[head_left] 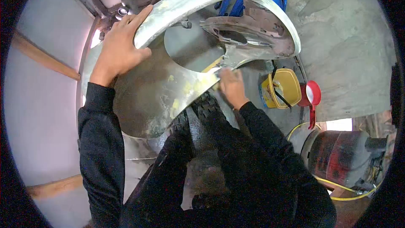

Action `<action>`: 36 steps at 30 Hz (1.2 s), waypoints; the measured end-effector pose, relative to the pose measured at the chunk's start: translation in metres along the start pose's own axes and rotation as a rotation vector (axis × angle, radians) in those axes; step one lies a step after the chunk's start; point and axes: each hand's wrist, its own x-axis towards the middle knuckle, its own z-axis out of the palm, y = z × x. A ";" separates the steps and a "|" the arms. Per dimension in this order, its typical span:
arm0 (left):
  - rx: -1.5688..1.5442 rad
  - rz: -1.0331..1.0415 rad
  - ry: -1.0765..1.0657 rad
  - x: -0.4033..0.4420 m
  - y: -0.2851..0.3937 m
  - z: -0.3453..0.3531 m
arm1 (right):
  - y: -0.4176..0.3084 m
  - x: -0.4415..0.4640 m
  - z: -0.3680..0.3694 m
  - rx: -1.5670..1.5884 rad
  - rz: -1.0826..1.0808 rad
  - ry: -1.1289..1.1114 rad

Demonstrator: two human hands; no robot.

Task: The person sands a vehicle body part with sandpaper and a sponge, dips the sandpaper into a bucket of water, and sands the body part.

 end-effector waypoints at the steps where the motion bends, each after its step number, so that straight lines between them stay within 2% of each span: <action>1: 0.003 -0.020 -0.016 -0.002 0.002 -0.002 | 0.001 -0.004 0.011 -0.095 0.078 0.089; 4: -0.006 0.019 0.013 -0.002 0.000 0.002 | -0.038 -0.026 0.051 0.028 -0.186 -0.100; 5: -0.010 0.046 0.029 -0.003 -0.003 0.006 | -0.033 -0.024 0.052 -0.056 -0.215 -0.235; 8: 0.182 0.090 0.181 -0.011 -0.003 0.018 | -0.005 -0.003 0.018 -0.038 0.048 0.052; 9: 0.154 0.121 0.193 -0.012 0.003 0.016 | -0.016 -0.004 0.019 -0.181 0.017 0.041; 12: 0.152 0.181 0.132 -0.008 0.015 0.009 | -0.030 -0.020 0.052 0.063 -0.305 -0.014; 13: 0.213 0.178 0.146 -0.009 0.012 0.016 | -0.026 -0.009 0.027 0.138 -0.332 -0.007; 16: 0.331 0.114 0.177 -0.017 0.019 0.022 | -0.020 0.000 0.016 0.131 -0.023 0.013; 17: 0.321 0.091 0.166 -0.017 0.024 0.020 | -0.021 -0.016 0.053 0.019 -0.075 0.129; 18: 0.325 0.082 0.180 -0.016 0.026 0.019 | -0.041 -0.011 0.034 0.129 -0.185 0.040; 20: 0.328 0.065 0.193 -0.019 0.027 0.018 | -0.036 -0.009 0.039 0.163 -0.348 -0.028; 22: 0.319 0.055 0.209 -0.028 0.026 0.020 | -0.014 0.003 0.020 0.179 -0.040 -0.004; 23: 0.302 0.052 0.216 -0.031 0.024 0.021 | -0.014 -0.002 0.030 0.039 -0.074 0.078; 26: 0.286 0.044 0.206 -0.030 0.023 0.022 | -0.040 -0.025 0.061 0.200 -0.370 -0.202; 27: 0.287 0.046 0.199 -0.030 0.025 0.022 | -0.033 -0.022 0.048 0.303 -0.392 -0.153; 28: 0.292 0.046 0.204 -0.031 0.024 0.022 | -0.028 -0.003 0.010 0.319 -0.233 -0.207; 30: 0.293 0.064 0.213 -0.026 0.022 0.023 | -0.011 0.002 0.021 0.106 -0.071 0.101; 32: 0.306 0.084 0.218 -0.017 0.024 0.024 | -0.043 -0.009 0.040 -0.024 -0.139 0.065; 33: 0.323 0.100 0.222 -0.011 0.025 0.024 | -0.070 0.009 0.017 0.307 -0.016 -0.463; 36: 0.324 0.112 0.190 -0.007 0.027 0.020 | -0.040 0.013 -0.005 0.352 -0.019 -0.065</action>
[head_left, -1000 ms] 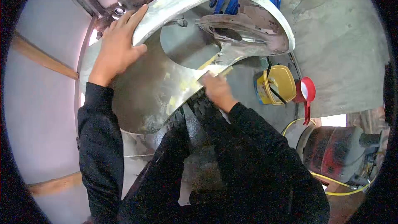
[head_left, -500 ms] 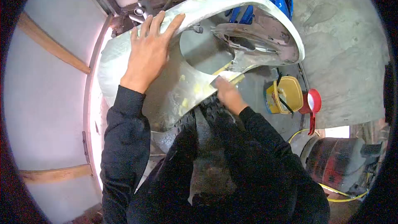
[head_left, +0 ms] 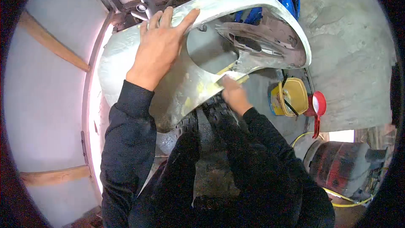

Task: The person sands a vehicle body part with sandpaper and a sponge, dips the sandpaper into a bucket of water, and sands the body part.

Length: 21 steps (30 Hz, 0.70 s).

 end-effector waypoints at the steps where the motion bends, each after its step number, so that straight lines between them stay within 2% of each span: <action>1: -0.016 -0.007 -0.010 -0.001 0.000 -0.003 | 0.018 0.008 0.003 -0.179 0.072 0.068; 4: -0.074 -0.004 -0.031 -0.002 -0.002 -0.012 | 0.013 -0.003 0.016 -0.299 -0.017 0.082; 9: -0.067 -0.024 -0.051 -0.005 0.005 -0.032 | 0.007 -0.006 0.008 -0.176 0.047 0.093; 12: -0.037 -0.043 -0.019 -0.009 0.012 -0.023 | -0.016 -0.019 0.022 -0.158 0.138 -0.002; 13: -0.022 -0.046 -0.018 -0.005 0.012 -0.020 | -0.020 -0.026 0.023 -0.058 -0.081 -0.025; 16: -0.016 -0.075 -0.077 0.005 0.015 -0.019 | -0.002 -0.021 0.003 -0.142 -0.076 0.044; 17: -0.007 -0.084 -0.091 0.009 0.016 -0.017 | 0.021 -0.018 0.005 -0.220 0.035 0.083; 20: 0.013 -0.081 -0.097 0.015 0.017 -0.017 | -0.005 -0.019 0.019 -0.108 -0.055 0.010; 21: 0.018 -0.074 -0.100 0.014 0.017 -0.016 | -0.007 -0.015 0.013 -0.113 -0.015 -0.036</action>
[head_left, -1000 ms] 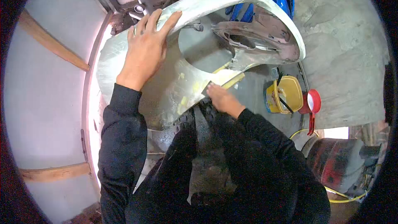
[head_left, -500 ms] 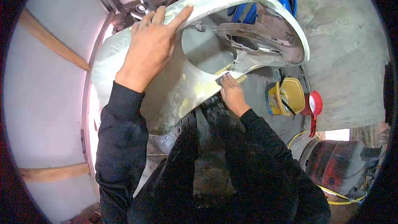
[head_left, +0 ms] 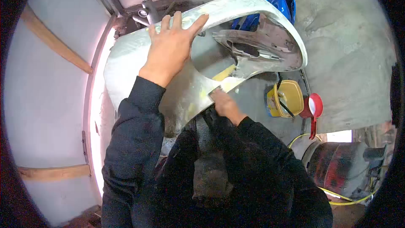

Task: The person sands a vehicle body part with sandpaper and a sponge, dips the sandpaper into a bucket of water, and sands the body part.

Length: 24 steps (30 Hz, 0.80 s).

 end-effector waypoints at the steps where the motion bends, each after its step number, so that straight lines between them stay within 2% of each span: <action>1: 0.020 0.006 0.027 -0.001 0.001 0.003 | -0.001 0.006 -0.010 -0.003 0.039 -0.052; 3: 0.070 0.010 0.076 -0.007 0.005 0.008 | -0.001 0.013 -0.027 -0.001 0.108 -0.157; 4: 0.079 0.004 0.071 -0.010 0.007 0.009 | 0.032 0.004 0.001 -0.099 0.084 0.140; 7: 0.061 0.003 0.049 -0.006 0.008 0.010 | 0.037 -0.027 0.101 -0.213 -0.213 -0.186; 9: 0.013 -0.003 0.023 -0.007 0.007 0.010 | 0.046 -0.028 0.095 -0.016 -0.225 -0.099; 11: -0.026 0.003 0.002 -0.005 0.004 0.008 | 0.041 -0.002 0.014 -0.138 0.091 0.048; 12: -0.049 0.002 -0.016 -0.006 0.003 0.007 | 0.037 0.000 0.017 -0.333 0.059 0.190; 15: -0.055 0.030 0.016 -0.004 -0.001 0.016 | 0.006 -0.013 0.033 0.017 -0.321 -0.112; 17: -0.057 0.032 0.012 -0.005 -0.001 0.014 | 0.021 0.006 -0.003 0.008 -0.080 -0.032; 19: -0.060 0.018 0.013 -0.009 -0.003 0.014 | 0.035 0.007 0.023 -0.253 0.091 0.211; 22: -0.074 0.024 0.029 -0.004 -0.002 0.015 | 0.006 -0.014 0.033 0.048 -0.361 -0.050; 24: -0.055 0.021 0.046 -0.009 -0.003 0.015 | 0.031 0.003 0.006 0.041 0.090 -0.037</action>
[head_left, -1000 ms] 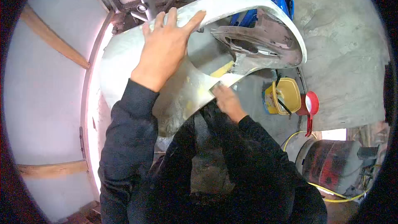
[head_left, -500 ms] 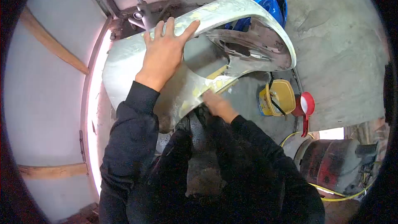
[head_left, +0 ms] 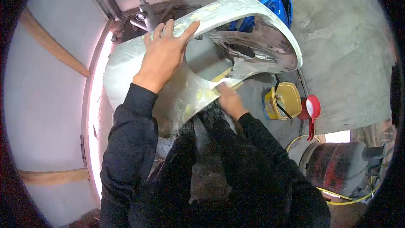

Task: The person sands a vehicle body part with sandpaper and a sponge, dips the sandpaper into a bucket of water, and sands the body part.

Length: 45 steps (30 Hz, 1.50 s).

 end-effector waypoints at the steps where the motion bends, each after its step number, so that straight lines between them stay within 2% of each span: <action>1: -0.003 -0.001 0.003 -0.001 -0.001 0.000 | 0.012 0.007 -0.009 -0.001 0.217 0.005; 2: -0.014 -0.006 0.006 -0.003 -0.002 -0.001 | 0.029 0.000 0.012 -0.263 0.004 0.248; 5: -0.009 0.002 0.001 0.003 0.001 0.001 | -0.020 -0.017 0.012 -0.126 -0.440 -0.023; 6: 0.004 0.001 -0.009 0.003 0.000 0.001 | 0.014 -0.013 0.027 -0.027 -0.441 -0.043; 9: -0.009 0.003 -0.033 0.003 0.004 -0.005 | 0.011 -0.004 -0.004 -0.460 -0.014 0.245; 10: -0.004 0.001 -0.025 0.005 0.004 -0.004 | 0.000 -0.008 0.011 -0.312 -0.025 0.245; 11: 0.001 0.007 -0.016 0.007 0.004 -0.002 | -0.008 -0.011 0.023 -0.356 -0.155 -0.026; 13: 0.013 0.015 -0.006 0.009 0.005 0.000 | 0.000 -0.016 -0.002 -0.275 -0.281 0.013; 16: 0.027 -0.004 -0.010 0.004 0.005 0.000 | 0.016 -0.008 0.007 -0.424 0.034 0.283; 17: 0.022 -0.002 -0.012 0.005 0.004 0.001 | 0.007 -0.011 0.018 -0.331 -0.022 0.128; 19: 0.019 -0.001 -0.012 0.008 0.004 0.000 | -0.005 -0.020 0.013 -0.282 -0.342 0.060; 22: 0.024 -0.010 -0.023 0.003 0.003 -0.003 | 0.019 -0.006 -0.001 -0.167 0.145 0.231; 25: 0.019 -0.003 -0.020 0.007 0.002 0.000 | -0.029 -0.018 0.029 -0.197 -0.008 0.008; 26: 0.022 -0.004 -0.015 0.008 0.002 0.001 | -0.029 -0.018 0.013 -0.101 -0.225 0.009; 29: 0.029 0.002 -0.016 0.005 0.002 -0.003 | 0.004 -0.001 -0.011 -0.197 0.044 0.229; 30: 0.025 -0.004 -0.020 0.004 0.003 -0.004 | 0.009 -0.009 0.012 -0.170 0.101 0.263; 33: -0.011 -0.001 -0.002 0.005 0.001 0.000 | -0.019 -0.024 0.013 0.000 -0.277 -0.001; 34: -0.028 -0.009 -0.016 0.004 0.002 0.000 | -0.002 -0.020 0.004 0.148 -0.126 -0.030; 38: -0.010 0.002 0.016 0.004 0.000 0.003 | -0.010 -0.013 0.013 -0.089 0.173 0.021; 41: -0.010 -0.011 0.003 0.008 0.000 0.008 | -0.004 -0.012 -0.013 0.103 -0.279 -0.021; 42: -0.003 -0.001 0.007 0.008 -0.001 0.006 | 0.012 -0.007 -0.008 -0.024 -0.009 -0.066; 45: 0.006 -0.007 0.013 0.005 0.000 0.004 | 0.017 -0.011 0.023 -0.247 -0.016 0.137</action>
